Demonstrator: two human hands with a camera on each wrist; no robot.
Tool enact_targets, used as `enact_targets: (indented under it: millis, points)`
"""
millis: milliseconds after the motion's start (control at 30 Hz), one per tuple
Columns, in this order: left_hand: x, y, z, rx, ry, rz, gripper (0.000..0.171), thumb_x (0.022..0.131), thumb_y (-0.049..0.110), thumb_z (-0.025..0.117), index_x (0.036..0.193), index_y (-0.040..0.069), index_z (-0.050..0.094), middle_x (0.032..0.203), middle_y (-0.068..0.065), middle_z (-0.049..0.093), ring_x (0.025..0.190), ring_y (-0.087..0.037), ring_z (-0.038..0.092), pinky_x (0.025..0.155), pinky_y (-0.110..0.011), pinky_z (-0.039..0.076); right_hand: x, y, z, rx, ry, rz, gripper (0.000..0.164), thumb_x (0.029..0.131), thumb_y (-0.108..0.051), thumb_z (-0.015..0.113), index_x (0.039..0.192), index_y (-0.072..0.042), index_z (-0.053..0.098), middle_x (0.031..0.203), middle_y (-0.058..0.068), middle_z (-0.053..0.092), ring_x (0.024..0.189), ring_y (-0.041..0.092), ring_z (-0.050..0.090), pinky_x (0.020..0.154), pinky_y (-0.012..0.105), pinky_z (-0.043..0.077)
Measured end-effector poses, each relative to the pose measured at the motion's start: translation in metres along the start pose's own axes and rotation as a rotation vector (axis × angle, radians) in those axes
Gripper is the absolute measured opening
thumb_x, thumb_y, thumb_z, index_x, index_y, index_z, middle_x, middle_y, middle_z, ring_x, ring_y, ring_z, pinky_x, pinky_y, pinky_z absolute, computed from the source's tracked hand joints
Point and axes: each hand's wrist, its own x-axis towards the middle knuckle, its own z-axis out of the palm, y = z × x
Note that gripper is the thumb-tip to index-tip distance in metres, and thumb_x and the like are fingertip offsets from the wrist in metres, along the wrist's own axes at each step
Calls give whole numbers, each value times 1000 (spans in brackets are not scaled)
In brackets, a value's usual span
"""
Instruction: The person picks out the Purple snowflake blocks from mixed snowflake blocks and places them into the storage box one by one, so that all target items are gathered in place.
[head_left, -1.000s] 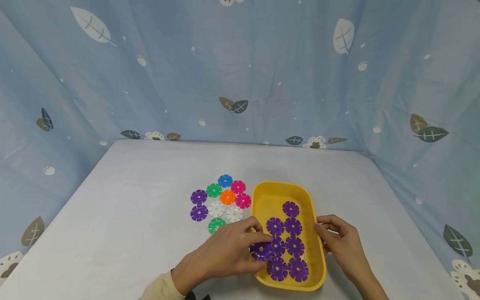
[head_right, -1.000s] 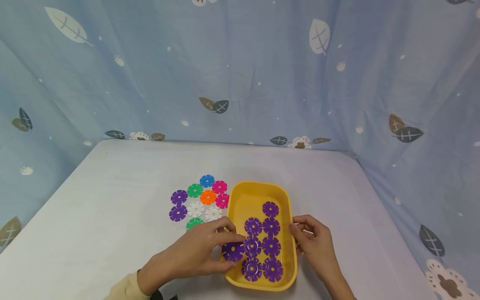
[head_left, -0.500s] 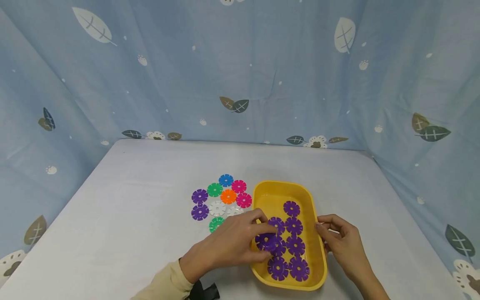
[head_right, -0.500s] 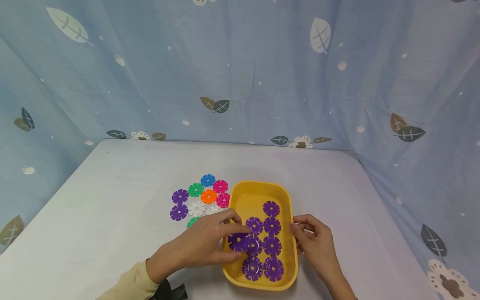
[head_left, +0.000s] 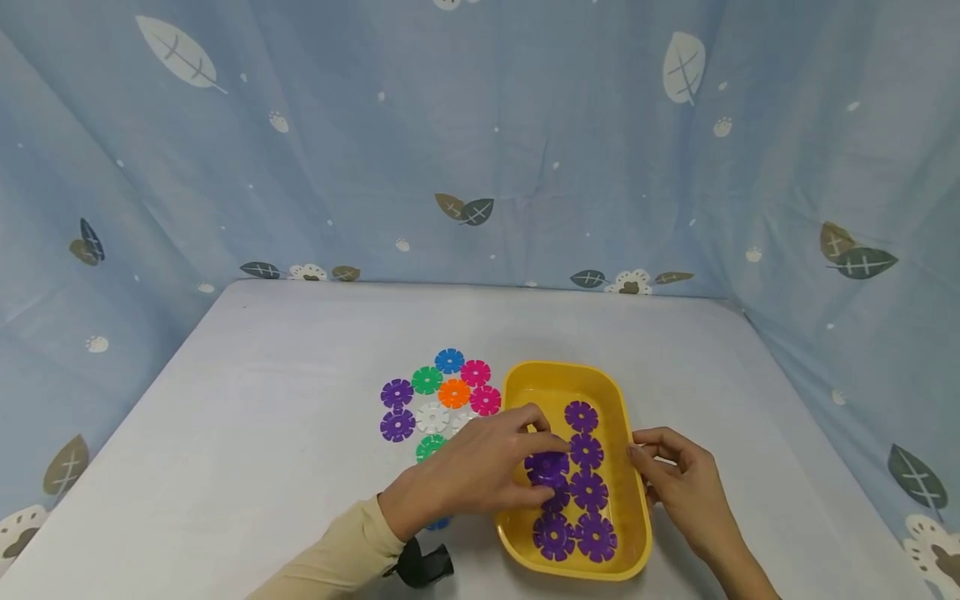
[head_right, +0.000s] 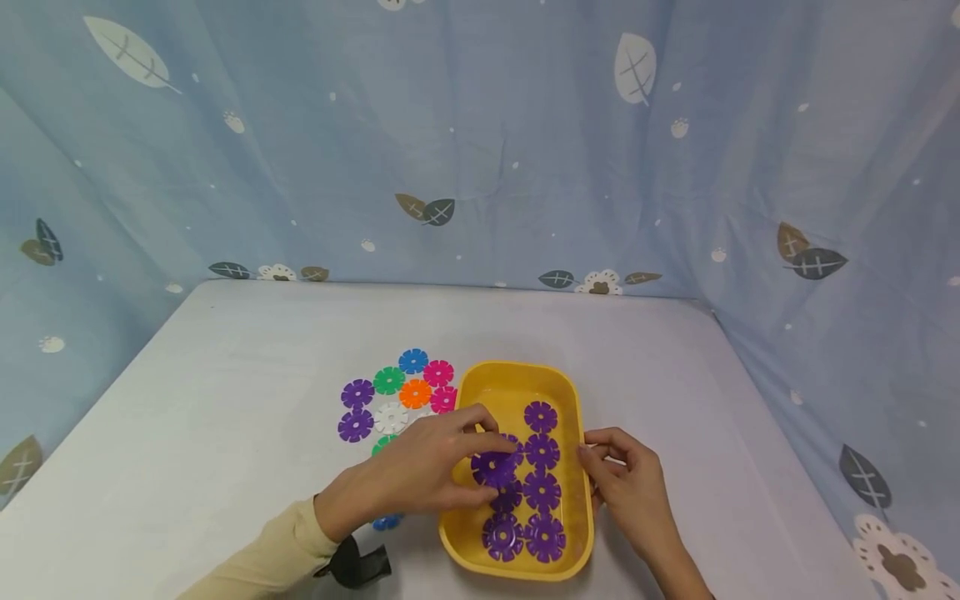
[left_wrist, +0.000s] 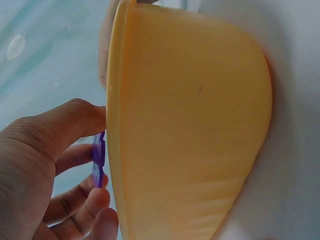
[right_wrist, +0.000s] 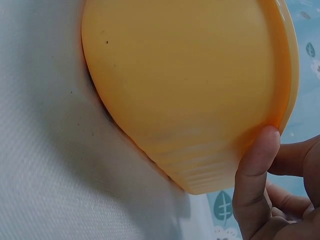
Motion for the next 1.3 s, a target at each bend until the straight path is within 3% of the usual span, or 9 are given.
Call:
enact_targets:
  millis: [433,900,1300]
  points:
    - [21,-10,0,8,-51,4,47,85,41,79,127,22,70,112,4,56,85,-4,50,70,-10,43,-2,0,1,-3,-5,11,29,98,-16,67,118,4,61,97,17,61,63,21,64,53,35,56]
    - [35,-21,9,40,-76,-74,48,85,39,79,129,23,69,111,4,56,84,-4,50,71,-13,44,-2,2,0,-8,-9,-27,28,97,-15,67,117,4,62,96,18,62,62,21,65,52,35,56]
    - [56,-28,13,166,-110,-133,46,87,39,78,129,22,68,100,5,52,82,-7,48,68,-16,43,-3,2,-2,-12,-18,-62,28,98,-15,67,117,4,62,95,18,63,61,22,64,51,35,55]
